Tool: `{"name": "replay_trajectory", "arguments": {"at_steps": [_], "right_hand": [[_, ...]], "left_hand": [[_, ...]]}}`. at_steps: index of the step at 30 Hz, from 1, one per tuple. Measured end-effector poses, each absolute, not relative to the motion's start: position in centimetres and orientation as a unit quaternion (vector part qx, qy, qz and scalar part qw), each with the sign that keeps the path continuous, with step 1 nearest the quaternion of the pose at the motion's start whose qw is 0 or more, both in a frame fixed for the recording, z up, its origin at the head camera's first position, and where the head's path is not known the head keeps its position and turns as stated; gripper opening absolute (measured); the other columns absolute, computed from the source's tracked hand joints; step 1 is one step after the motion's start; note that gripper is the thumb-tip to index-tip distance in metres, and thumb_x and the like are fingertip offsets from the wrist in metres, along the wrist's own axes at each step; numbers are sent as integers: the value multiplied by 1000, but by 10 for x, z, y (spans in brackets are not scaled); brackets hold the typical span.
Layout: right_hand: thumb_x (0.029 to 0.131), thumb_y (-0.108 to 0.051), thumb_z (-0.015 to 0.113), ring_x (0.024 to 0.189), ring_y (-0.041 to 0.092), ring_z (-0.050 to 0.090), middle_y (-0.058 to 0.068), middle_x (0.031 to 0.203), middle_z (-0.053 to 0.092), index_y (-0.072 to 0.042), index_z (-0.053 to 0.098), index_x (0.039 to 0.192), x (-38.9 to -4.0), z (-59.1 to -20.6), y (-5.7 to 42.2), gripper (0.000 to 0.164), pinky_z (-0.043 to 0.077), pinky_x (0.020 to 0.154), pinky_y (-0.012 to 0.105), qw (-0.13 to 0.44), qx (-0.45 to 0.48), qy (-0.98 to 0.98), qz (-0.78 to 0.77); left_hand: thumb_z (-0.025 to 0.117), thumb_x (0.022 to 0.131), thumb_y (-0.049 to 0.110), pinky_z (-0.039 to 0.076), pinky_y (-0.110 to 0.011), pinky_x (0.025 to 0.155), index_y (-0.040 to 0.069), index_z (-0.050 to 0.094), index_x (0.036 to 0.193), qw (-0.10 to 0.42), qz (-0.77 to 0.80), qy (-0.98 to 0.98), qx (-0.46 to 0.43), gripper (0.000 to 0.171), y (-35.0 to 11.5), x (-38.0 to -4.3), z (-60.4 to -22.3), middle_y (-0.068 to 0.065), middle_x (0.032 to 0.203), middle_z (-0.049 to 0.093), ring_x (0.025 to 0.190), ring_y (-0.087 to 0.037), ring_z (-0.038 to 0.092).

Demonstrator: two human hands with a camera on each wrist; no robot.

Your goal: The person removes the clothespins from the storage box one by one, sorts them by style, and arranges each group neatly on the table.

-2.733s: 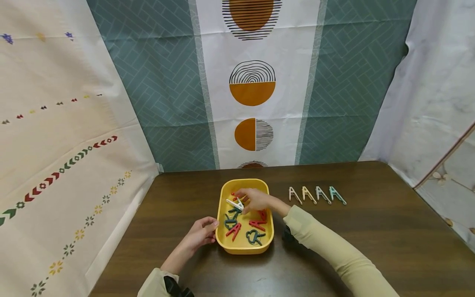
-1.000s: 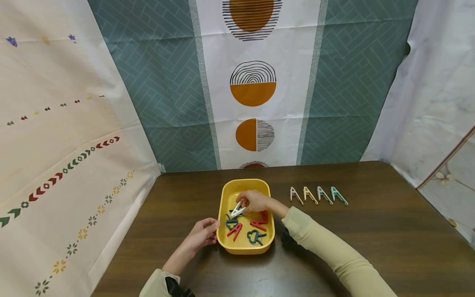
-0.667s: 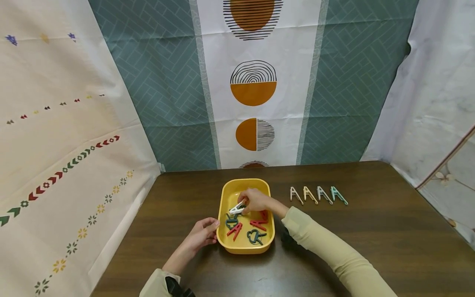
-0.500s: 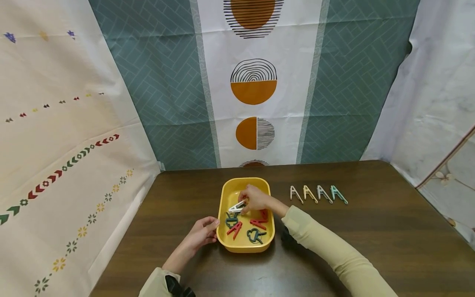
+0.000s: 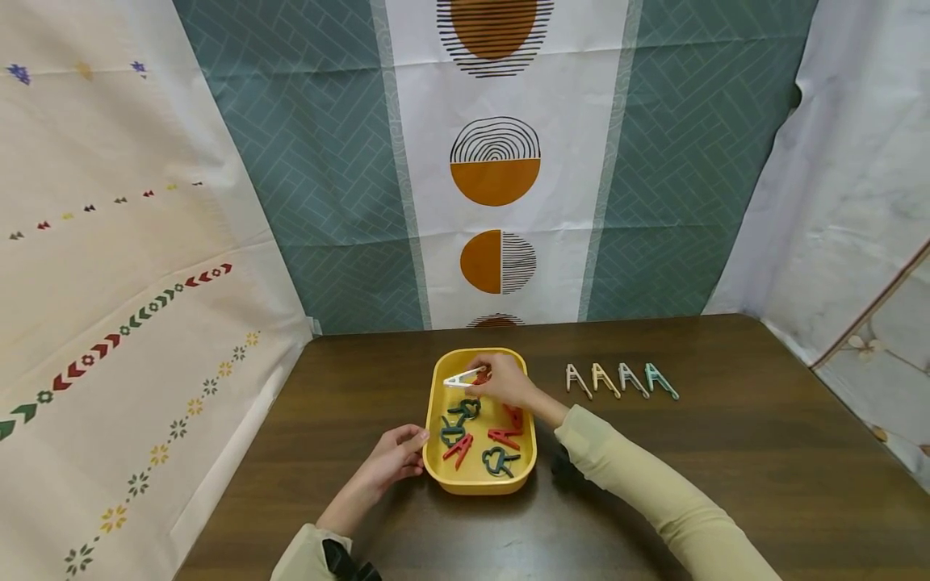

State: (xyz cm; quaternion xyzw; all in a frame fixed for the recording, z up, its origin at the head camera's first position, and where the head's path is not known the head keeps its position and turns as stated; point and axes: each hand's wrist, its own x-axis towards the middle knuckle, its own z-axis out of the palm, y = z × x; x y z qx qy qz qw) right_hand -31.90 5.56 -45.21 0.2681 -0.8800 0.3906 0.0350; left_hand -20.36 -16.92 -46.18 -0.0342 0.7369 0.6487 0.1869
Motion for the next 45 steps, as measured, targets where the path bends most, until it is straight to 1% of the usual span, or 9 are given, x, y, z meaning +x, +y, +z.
{"name": "replay_trajectory", "arguments": {"at_steps": [3, 6, 11, 18, 22, 27, 33, 39, 45], "right_hand": [[71, -21, 78, 79, 18, 59, 9, 93, 66, -11, 65, 100, -317, -448, 58, 32, 50, 71, 28, 56, 260, -863, 428], [72, -22, 77, 84, 21, 61, 9, 96, 65, -12, 65, 102, -317, -445, 62, 34, 52, 74, 32, 73, 255, -851, 454], [74, -22, 76, 86, 21, 62, 11, 97, 64, -11, 64, 104, -317, -443, 71, 34, 53, 76, 31, 94, 242, -833, 489], [74, -19, 76, 89, 31, 60, 16, 101, 61, -11, 62, 105, -314, -443, 89, 35, 53, 78, 32, 116, 240, -820, 506], [74, -19, 76, 88, 30, 61, 15, 101, 61, -10, 62, 105, -313, -442, 99, 35, 53, 76, 32, 128, 232, -816, 514], [73, -20, 77, 86, 29, 62, 9, 100, 62, -9, 62, 105, -313, -440, 110, 37, 53, 76, 34, 141, 203, -817, 521], [72, -19, 77, 82, 24, 63, 12, 99, 64, -8, 62, 105, -310, -441, 128, 38, 53, 75, 35, 148, 179, -820, 523], [73, -23, 77, 81, 19, 64, 10, 97, 66, -11, 62, 105, -309, -447, 150, 38, 53, 72, 27, 151, 148, -829, 518], [73, -27, 77, 81, 18, 64, 14, 97, 66, -8, 62, 109, -308, -449, 168, 43, 51, 69, 21, 146, 110, -830, 527]], "left_hand": [[52, 93, 30, 48, -24, 61, -4, 47, 114, 188, 649, 737, -35, 40, -169, -204, -462, -1, 73, 52, 62, -9, 52], [52, 93, 30, 49, -24, 62, -4, 46, 114, 191, 647, 738, -34, 41, -169, -205, -461, -1, 74, 53, 62, -9, 52], [53, 91, 32, 48, -23, 62, -4, 46, 115, 191, 647, 738, -31, 44, -170, -205, -461, -1, 74, 53, 62, -9, 52], [53, 92, 29, 47, -23, 61, -7, 45, 115, 192, 653, 733, -20, 43, -169, -206, -464, 0, 76, 53, 62, -8, 52], [51, 93, 26, 47, -23, 60, -8, 45, 115, 190, 654, 732, -20, 41, -170, -206, -465, 0, 76, 52, 61, -7, 52], [49, 94, 22, 47, -22, 60, -9, 44, 114, 189, 657, 730, -20, 37, -169, -206, -465, 0, 74, 52, 60, -7, 51], [48, 95, 21, 47, -23, 60, -8, 45, 113, 188, 655, 732, -28, 35, -168, -206, -466, 0, 73, 52, 60, -8, 51], [48, 94, 23, 47, -23, 60, -7, 45, 115, 187, 652, 734, -32, 36, -167, -206, -466, 0, 74, 52, 61, -8, 51], [50, 94, 25, 47, -23, 61, -6, 46, 115, 187, 650, 735, -37, 38, -166, -205, -464, 0, 73, 52, 61, -9, 51]]}}
